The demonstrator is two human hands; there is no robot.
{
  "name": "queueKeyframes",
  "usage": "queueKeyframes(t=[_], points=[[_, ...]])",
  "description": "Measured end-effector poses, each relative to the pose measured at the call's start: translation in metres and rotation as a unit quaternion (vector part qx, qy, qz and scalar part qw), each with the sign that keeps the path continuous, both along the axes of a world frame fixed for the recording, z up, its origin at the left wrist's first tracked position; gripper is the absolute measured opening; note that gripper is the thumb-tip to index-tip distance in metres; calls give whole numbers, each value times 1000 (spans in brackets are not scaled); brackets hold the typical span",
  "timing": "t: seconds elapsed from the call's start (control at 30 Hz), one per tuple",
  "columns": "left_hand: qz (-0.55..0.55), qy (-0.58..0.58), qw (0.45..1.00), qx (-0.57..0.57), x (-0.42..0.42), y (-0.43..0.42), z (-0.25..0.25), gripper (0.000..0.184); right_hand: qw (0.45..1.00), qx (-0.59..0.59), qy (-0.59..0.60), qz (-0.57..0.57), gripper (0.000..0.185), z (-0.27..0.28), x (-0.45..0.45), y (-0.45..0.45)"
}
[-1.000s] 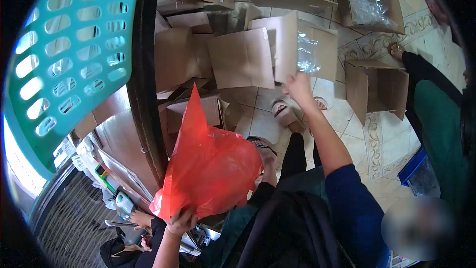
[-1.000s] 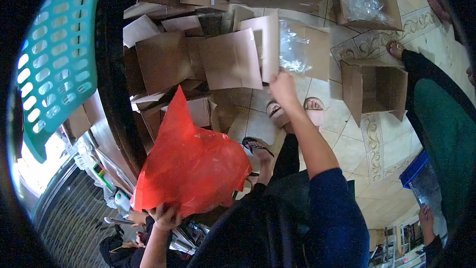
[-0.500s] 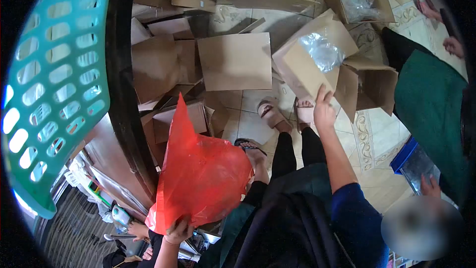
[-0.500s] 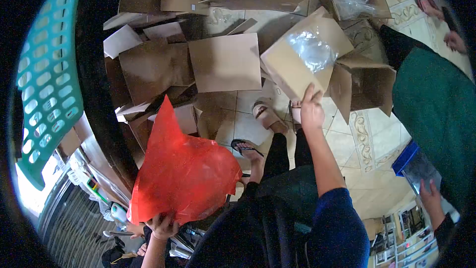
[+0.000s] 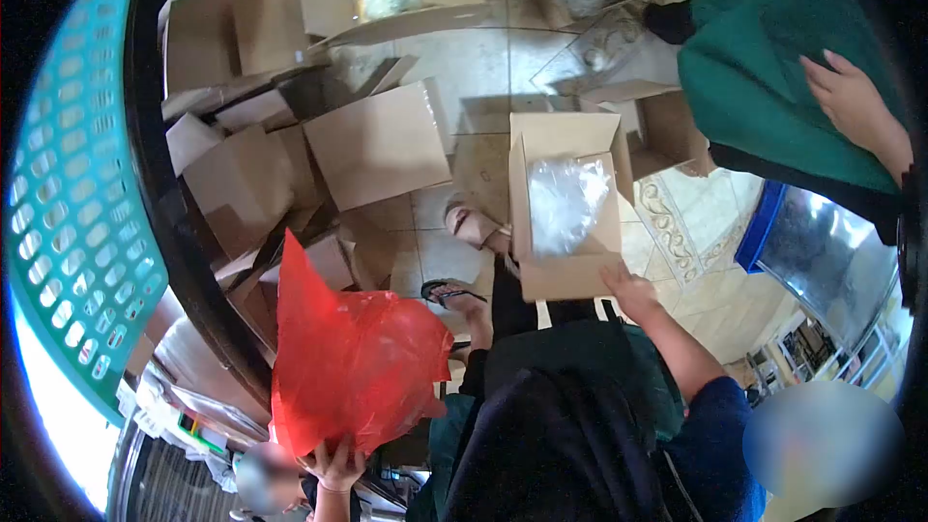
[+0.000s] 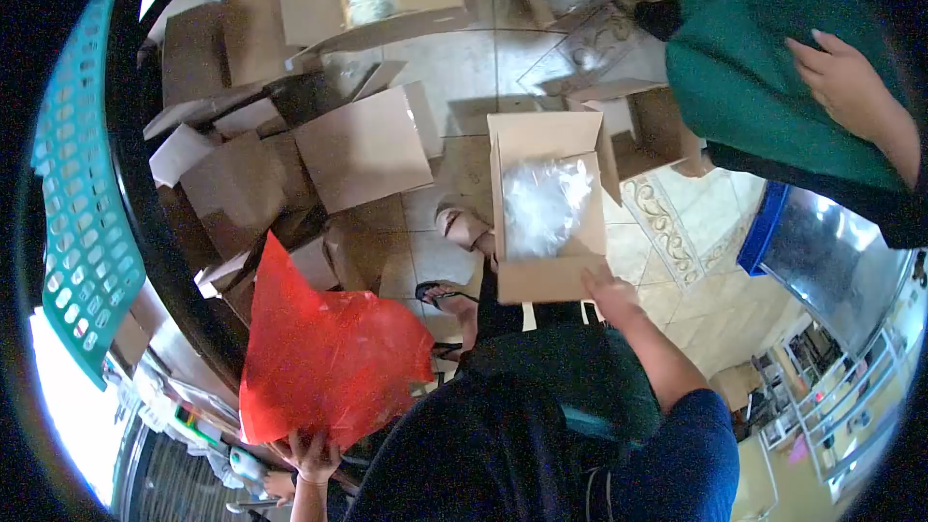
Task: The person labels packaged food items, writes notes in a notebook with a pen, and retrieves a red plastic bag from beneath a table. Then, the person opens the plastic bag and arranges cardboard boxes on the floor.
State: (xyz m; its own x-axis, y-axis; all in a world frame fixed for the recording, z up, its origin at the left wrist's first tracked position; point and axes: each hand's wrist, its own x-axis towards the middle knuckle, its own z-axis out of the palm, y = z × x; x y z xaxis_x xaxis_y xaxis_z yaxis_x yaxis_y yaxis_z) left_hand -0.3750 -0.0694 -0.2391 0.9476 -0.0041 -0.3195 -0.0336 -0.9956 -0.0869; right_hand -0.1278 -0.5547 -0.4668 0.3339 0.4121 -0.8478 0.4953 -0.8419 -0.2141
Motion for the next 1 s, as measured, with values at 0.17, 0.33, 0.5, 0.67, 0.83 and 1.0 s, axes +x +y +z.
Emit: queueKeyframes(t=[0.17, 0.33, 0.5, 0.67, 0.83, 1.0], points=[[-23, 12, 999, 29, 2, 1, -1, 28, 995, -41, 77, 47, 57, 71, -15, -94], [5, 23, 999, 24, -4, 1, -3, 31, 989, -123, 76, -16, 52, 108, -102, -212], [-5, 71, 996, 51, -12, 3, -2, 32, 951, -272, 84, -124, 56, 110, -153, -253], [46, 85, 995, 34, -14, 0, 0, 29, 868, -358, -116, -323, 64, 4, -226, -334], [10, 49, 997, 58, 0, -4, 3, 26, 980, -157, 123, 15, 36, -163, -113, -178], [3, 47, 997, 66, 8, -9, 7, 25, 892, 222, 49, -390, 82, -218, 59, 159]])
